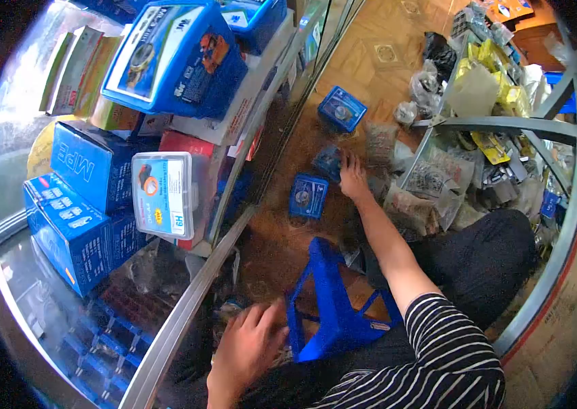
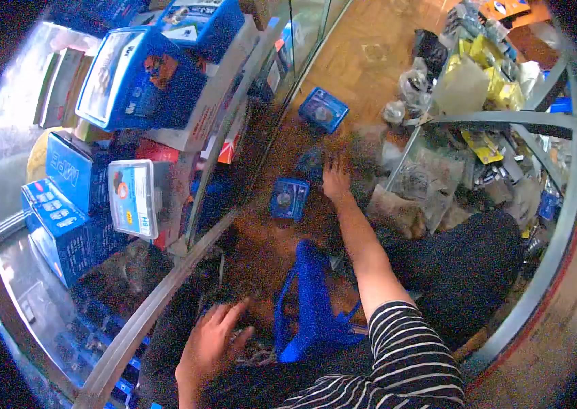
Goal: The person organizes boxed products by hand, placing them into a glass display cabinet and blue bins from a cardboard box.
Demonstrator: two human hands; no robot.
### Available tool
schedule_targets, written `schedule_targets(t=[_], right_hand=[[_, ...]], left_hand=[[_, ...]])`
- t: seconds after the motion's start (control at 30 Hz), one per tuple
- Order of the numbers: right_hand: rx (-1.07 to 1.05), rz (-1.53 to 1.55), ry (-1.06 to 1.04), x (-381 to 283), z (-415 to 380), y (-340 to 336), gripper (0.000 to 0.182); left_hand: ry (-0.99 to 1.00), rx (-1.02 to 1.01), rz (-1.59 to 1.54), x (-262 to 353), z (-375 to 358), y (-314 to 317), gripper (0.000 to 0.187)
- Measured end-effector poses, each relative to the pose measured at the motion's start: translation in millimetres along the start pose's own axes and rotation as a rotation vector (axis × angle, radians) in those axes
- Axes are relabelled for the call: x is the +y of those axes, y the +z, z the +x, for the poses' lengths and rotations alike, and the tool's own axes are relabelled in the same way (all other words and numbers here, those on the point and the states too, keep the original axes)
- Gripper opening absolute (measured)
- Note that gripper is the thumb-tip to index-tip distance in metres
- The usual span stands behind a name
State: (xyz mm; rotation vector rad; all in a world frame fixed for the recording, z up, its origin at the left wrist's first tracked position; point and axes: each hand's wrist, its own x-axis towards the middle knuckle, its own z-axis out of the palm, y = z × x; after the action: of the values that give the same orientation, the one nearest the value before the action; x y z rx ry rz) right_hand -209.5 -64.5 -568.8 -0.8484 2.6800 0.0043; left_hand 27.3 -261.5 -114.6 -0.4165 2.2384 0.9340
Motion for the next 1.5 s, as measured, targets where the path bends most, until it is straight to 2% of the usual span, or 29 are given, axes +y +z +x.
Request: schedule_targets(t=[0.07,0.17,0.27,0.37,0.43,0.5,0.53,0.6,0.63,0.7,0.77,0.8,0.87,0.93,0.97,1.0,1.1,1.17,1.23,1.3,1.37,1.43,1.47,1.5], right_hand=[[0.085,-0.076,-0.053,-4,8,9,0.081],[0.066,-0.076,0.042,-3,27,41,0.076],[-0.092,0.161,0.154,-15,11,-44,0.081],[-0.080,0.509,0.581,-9,-6,-68,0.092],[0.090,1.049,0.834,-9,-31,-94,0.091],[0.342,1.325,0.955,-17,-54,-126,0.090],[0.505,1.324,0.962,-32,-61,-147,0.089],[0.805,1.382,0.897,-64,-84,-200,0.087],[0.944,1.453,0.801,-80,-91,-238,0.085],[0.900,1.522,0.576,-93,-119,-315,0.081],[0.956,1.592,0.335,-121,-156,-405,0.081],[0.912,1.559,0.118,-131,-167,-444,0.083],[0.837,1.404,-0.255,-147,-194,-507,0.088],[0.793,1.364,-0.390,-175,-203,-556,0.091],[0.688,1.391,-0.462,-189,-208,-576,0.078],[0.687,1.371,-0.562,-207,-201,-590,0.081],[0.821,0.868,-0.637,-252,-165,-628,0.095],[0.847,0.652,-0.653,-285,-140,-644,0.099],[0.953,0.464,-0.582,-318,-102,-645,0.094],[1.122,0.293,-0.694,-335,-66,-628,0.091],[1.355,0.134,-1.001,-330,-17,-618,0.089],[1.299,0.057,-1.150,-349,-35,-626,0.087],[1.131,0.057,-1.138,-353,-90,-647,0.086],[1.065,-0.004,-1.155,-356,-101,-654,0.085]], left_hand=[[-0.015,-0.012,0.000,-10,6,5,0.048],[-0.014,0.008,-0.029,-24,17,16,0.047],[0.015,0.043,-0.035,-30,19,22,0.046],[0.031,0.068,-0.011,-27,16,23,0.046],[0.055,0.084,-0.004,-20,9,22,0.045],[0.108,0.118,-0.007,-9,2,19,0.044],[0.143,0.157,-0.028,-3,0,16,0.044],[0.201,0.236,-0.063,13,-9,12,0.043],[0.285,0.294,-0.107,19,-10,12,0.043],[0.403,0.468,-0.166,25,-10,11,0.042],[0.440,0.613,-0.112,38,-17,10,0.033],[0.360,0.554,-0.109,42,-19,11,0.041],[0.390,0.593,-0.073,50,-32,6,0.040],[0.411,0.603,-0.064,55,-41,7,0.036],[0.432,0.582,-0.050,51,-37,10,0.035],[0.447,0.568,-0.033,39,-29,15,0.035],[0.443,0.497,0.025,30,-20,18,0.035],[0.455,0.487,0.063,24,-14,18,0.035],[0.489,0.521,0.094,14,-5,23,0.035],[0.540,0.568,0.053,6,1,28,0.035],[0.568,0.601,0.035,2,-2,26,0.036],[0.569,0.614,0.022,3,-13,26,0.037],[0.663,0.721,0.008,-8,0,36,0.040],[0.619,0.717,0.014,-9,-3,35,0.039]])
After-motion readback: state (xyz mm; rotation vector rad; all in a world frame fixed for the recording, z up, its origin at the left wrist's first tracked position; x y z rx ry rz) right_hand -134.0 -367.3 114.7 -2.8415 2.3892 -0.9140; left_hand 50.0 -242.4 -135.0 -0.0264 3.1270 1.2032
